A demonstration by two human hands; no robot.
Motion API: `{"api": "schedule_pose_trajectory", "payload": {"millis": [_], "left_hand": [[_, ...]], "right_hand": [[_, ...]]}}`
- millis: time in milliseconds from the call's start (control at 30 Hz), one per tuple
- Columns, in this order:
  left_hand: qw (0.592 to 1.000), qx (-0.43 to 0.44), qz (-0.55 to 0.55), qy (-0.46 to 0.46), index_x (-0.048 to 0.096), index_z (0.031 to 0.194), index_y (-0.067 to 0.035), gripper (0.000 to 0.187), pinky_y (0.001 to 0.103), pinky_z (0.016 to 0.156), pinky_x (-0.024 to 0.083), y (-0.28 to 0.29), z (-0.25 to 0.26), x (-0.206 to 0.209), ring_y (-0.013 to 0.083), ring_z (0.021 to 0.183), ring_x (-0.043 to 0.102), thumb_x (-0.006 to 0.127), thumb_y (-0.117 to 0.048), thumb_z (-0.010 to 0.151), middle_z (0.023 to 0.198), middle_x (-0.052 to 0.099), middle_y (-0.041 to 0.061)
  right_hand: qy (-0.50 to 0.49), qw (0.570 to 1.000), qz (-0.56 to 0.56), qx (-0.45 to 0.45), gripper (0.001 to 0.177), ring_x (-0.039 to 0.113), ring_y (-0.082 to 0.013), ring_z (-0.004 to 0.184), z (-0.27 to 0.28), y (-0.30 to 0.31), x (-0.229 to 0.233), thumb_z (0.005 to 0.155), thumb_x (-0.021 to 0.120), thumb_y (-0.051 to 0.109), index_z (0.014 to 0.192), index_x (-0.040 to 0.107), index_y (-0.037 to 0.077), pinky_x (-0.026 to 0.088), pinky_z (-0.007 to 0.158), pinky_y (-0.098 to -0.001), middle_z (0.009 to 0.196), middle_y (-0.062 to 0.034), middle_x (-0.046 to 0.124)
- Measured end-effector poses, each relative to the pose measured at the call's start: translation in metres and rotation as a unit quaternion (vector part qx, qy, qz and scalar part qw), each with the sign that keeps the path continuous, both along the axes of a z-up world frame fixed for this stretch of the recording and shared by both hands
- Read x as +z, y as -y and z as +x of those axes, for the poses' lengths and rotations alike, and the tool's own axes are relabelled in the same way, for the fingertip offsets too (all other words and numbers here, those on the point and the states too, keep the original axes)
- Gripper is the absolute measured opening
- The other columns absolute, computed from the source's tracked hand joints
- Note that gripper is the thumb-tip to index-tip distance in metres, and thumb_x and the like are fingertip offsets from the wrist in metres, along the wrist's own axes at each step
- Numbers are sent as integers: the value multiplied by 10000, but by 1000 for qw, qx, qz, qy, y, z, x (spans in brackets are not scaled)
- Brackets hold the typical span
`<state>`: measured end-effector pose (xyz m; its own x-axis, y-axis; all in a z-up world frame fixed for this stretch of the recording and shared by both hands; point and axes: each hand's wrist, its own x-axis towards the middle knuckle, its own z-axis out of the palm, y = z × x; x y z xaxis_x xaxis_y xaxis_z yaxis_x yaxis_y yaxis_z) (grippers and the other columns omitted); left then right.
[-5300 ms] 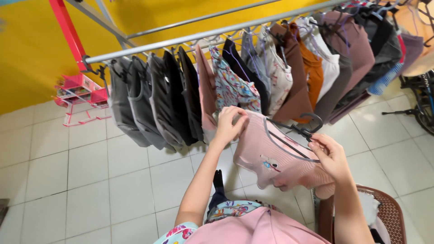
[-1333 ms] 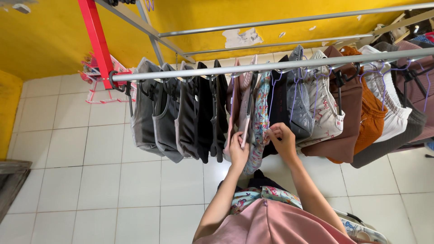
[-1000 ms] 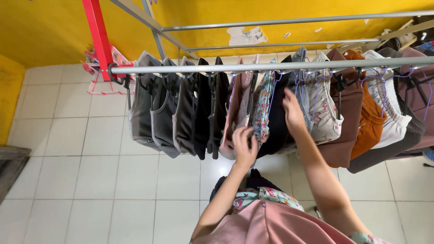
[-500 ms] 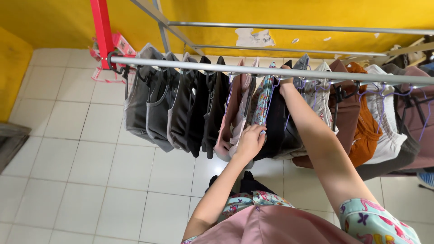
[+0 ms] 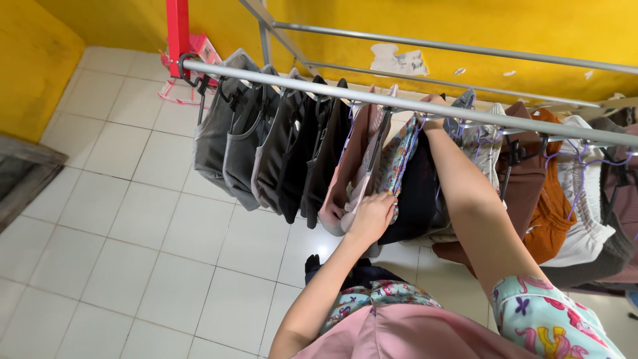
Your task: The person rearranges clothes on a metal clothing rack by hand. They remove a patterned garment, slide garments along the rod, and adjust the positions of several shirts and pants to organize them.
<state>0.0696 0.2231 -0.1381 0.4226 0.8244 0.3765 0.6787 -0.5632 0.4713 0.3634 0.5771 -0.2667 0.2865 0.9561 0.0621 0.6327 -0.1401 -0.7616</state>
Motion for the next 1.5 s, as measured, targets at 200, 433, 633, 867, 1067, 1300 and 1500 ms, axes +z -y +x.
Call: {"api": "schedule_pose_trajectory", "payload": {"millis": [200,433,633,867,1067,1300,1500], "left_hand": [[994,6,-81,75,649,1067,-204,137,370,828,583,9,-2,5,280,954,706,543,-238,988,973,673,38],[990,31,-95,101,675,1063,-209,126,372,832,600,9,1,-6,273,944,721,584,-264,996,956,686,31],[989,43,-84,117,670,1019,-172,85,404,819,604,17,-3,12,310,938,719,620,-217,967,943,677,63],[987,48,-86,130,678,1011,-147,84,434,819,603,16,-2,7,344,959,709,652,-203,954,998,677,85],[978,39,-129,162,671,1027,-180,110,415,752,612,7,1,16,329,888,719,674,-241,936,958,678,63],[937,48,-232,259,660,1186,-101,303,357,623,580,-7,6,-10,246,717,708,724,-178,901,875,751,95],[909,-1,-329,254,770,1094,-208,231,277,687,553,-39,25,-94,111,731,653,769,-257,868,897,757,-14]], "right_hand": [[159,983,88,3,53,723,-330,735,-44,44,53,842,696,93,797,704,65,586,716,-384,692,-106,679],[173,980,79,64,191,714,-372,955,-48,70,93,805,803,175,923,699,67,571,857,-452,863,-140,688],[5,995,66,69,257,681,-379,1069,-55,89,71,873,680,174,1098,700,53,517,955,-491,1031,-169,712],[-232,967,108,12,438,547,-482,1284,-100,230,167,922,592,17,1353,579,-60,427,1088,-554,1316,-347,602],[-336,931,115,88,572,590,-395,1247,-116,314,133,885,745,-23,1422,549,10,478,1072,-456,1315,-304,609],[-348,930,86,88,602,690,-152,898,-119,314,115,888,702,-66,1457,513,-18,601,790,-247,1039,-161,721],[-353,930,88,55,358,673,-108,722,-111,289,101,828,727,-89,1166,713,27,603,608,-208,844,-96,715]]}}
